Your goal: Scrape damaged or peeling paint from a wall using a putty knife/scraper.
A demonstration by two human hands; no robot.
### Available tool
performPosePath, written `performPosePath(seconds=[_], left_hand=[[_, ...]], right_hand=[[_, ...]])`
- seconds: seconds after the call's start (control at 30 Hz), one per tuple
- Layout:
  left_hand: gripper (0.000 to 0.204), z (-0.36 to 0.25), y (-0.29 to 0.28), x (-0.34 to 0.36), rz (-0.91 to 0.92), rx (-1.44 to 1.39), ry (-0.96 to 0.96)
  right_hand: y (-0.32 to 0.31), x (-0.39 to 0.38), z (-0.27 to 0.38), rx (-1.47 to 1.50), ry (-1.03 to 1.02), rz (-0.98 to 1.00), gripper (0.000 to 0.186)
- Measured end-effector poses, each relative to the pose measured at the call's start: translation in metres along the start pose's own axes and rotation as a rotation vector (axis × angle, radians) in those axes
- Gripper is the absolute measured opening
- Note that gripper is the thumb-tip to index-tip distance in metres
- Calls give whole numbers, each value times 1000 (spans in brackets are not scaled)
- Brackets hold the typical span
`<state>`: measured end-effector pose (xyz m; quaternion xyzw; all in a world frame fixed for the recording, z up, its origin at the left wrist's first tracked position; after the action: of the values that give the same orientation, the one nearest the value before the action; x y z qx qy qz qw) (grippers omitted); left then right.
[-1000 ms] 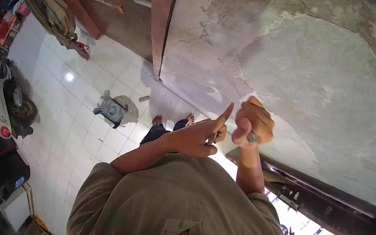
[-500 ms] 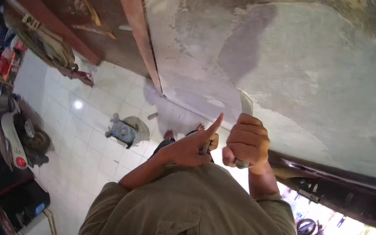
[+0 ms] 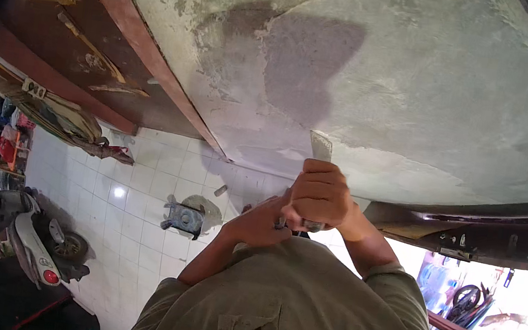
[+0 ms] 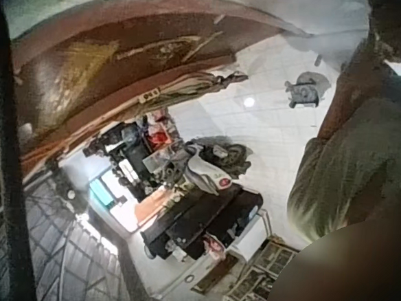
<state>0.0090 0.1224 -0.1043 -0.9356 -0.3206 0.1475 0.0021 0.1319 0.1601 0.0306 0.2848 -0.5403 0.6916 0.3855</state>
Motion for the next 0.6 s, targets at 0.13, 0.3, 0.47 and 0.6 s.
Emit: performPosePath(seconds=[0.13,0.3,0.47,0.6], left_hand=[[58,-4,-8,4,44,31,-147],[50,2,8,-1,-16,38,104],[22,-14,16,-9,-183,43,178],[48,15,16,-5,-84,183,265]], right_hand=[[11,-14,10,128,-112,-13,29],[9,1,10,43,-69,-74,28],[13,-47,-17,133,252,-45,25],[6,-28,-18,16,-6,-99,23]])
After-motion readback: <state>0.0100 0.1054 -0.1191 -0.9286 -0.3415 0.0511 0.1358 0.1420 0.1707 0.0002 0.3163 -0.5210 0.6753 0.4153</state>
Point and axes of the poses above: each hand's wrist, its own x-axis towards the middle knuckle, its own y-axis out of the palm, z = x × y, the point moved 4 cm from there along x, towards the middle knuckle, and after that the axes turned 6 degrees about -y, right-handed, at the moved point
